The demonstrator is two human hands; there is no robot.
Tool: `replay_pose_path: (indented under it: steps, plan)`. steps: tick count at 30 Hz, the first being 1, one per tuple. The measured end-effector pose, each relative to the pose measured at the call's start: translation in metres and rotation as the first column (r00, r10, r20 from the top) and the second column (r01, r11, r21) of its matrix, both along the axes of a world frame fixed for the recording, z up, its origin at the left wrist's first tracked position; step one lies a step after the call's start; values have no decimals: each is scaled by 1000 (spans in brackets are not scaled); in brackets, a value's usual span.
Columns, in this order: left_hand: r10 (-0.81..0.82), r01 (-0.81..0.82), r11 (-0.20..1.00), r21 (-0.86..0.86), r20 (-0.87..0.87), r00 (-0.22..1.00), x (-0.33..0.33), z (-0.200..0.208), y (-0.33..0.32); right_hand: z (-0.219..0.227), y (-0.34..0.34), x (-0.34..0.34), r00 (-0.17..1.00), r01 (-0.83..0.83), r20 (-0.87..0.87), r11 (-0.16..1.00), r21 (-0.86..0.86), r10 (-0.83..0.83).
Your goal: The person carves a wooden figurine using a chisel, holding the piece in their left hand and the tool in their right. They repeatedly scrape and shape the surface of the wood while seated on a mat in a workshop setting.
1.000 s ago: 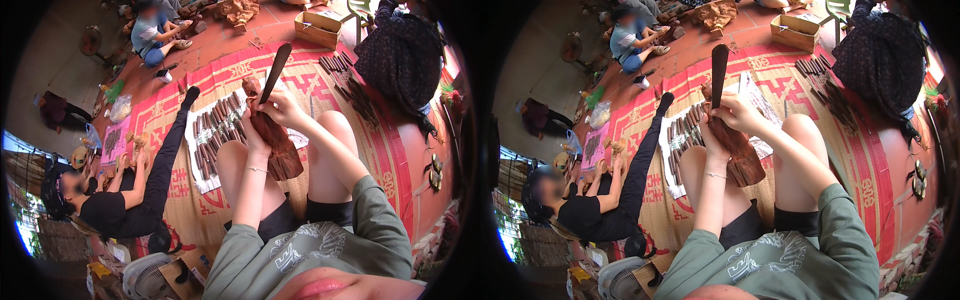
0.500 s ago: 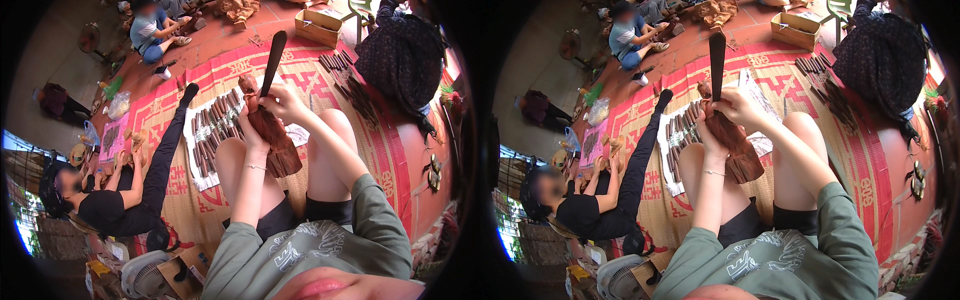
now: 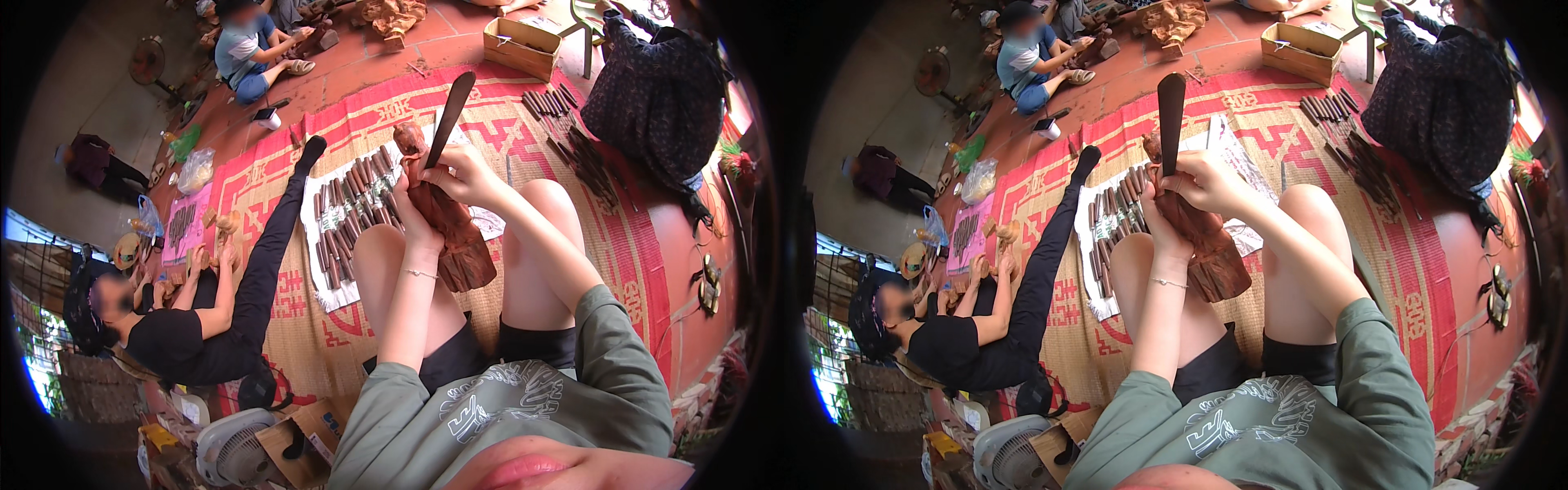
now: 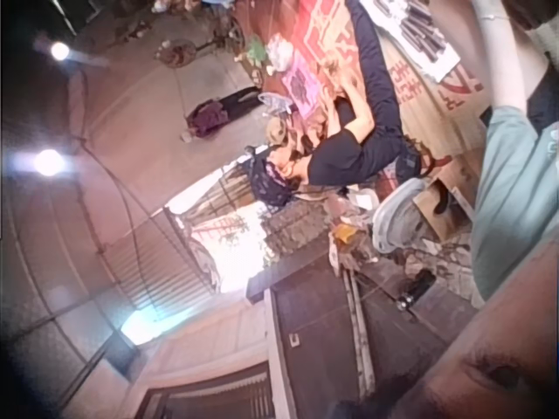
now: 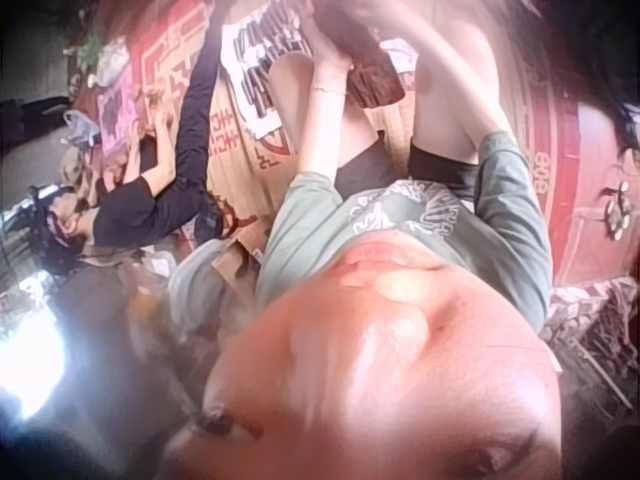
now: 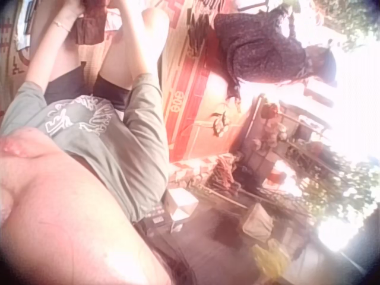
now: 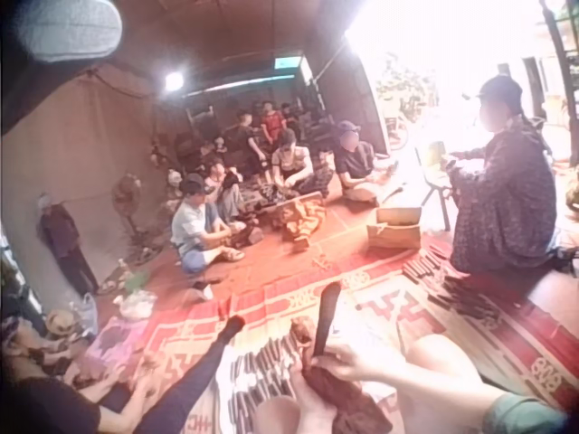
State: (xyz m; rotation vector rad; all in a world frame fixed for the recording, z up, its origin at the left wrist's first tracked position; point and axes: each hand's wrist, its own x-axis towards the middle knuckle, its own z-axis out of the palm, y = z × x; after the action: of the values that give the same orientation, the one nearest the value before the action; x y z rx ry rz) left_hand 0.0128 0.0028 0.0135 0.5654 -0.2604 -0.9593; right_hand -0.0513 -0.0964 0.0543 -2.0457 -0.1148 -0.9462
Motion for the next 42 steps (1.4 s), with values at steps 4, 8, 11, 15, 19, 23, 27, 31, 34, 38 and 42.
replay_pose_path:
  steps: [4, 8, 11, 15, 19, 23, 27, 31, 34, 38, 42]
  plan:
    - [42, -44, 997, 60, 27, 999, 0, 0, 0, -3, -1, 0, 997, -22, -67, 1000, 17, 23]
    - [-46, 49, 996, -78, 39, 998, 3, 0, 2, 0, -1, 1, 995, 94, 43, 995, -25, -93]
    - [-61, 63, 996, -67, 40, 997, -2, 10, 8, -2, -2, 1, 998, 64, -15, 998, -23, -64]
    - [20, -21, 999, 26, 41, 999, -1, 6, 1, 4, -1, -2, 997, -20, -71, 1000, -16, 19]
    - [-61, 63, 995, -73, 26, 998, -1, 5, 3, -3, -3, 3, 994, 105, -6, 994, -6, -105]
    - [-47, 47, 995, -85, 13, 999, -2, 5, 1, 2, -2, 2, 997, 76, -15, 997, 2, -76]
    - [75, -77, 997, 28, 54, 996, 3, -6, -1, 5, 4, -3, 988, -56, -144, 998, 34, 61]
    - [38, -38, 999, -7, 64, 997, 2, -2, 1, -1, 6, -3, 988, 37, -147, 996, -77, -48]
    - [50, -50, 999, -3, 44, 998, 2, 1, -1, -1, 8, 0, 996, 46, -76, 999, 6, -46]
    - [-35, 35, 999, -22, -3, 999, 0, 8, 1, 8, -1, -2, 979, 134, -161, 991, 29, -127]
    - [-123, 122, 989, -81, -13, 992, -4, 14, 4, 6, -5, 0, 997, 73, 7, 997, 13, -73]
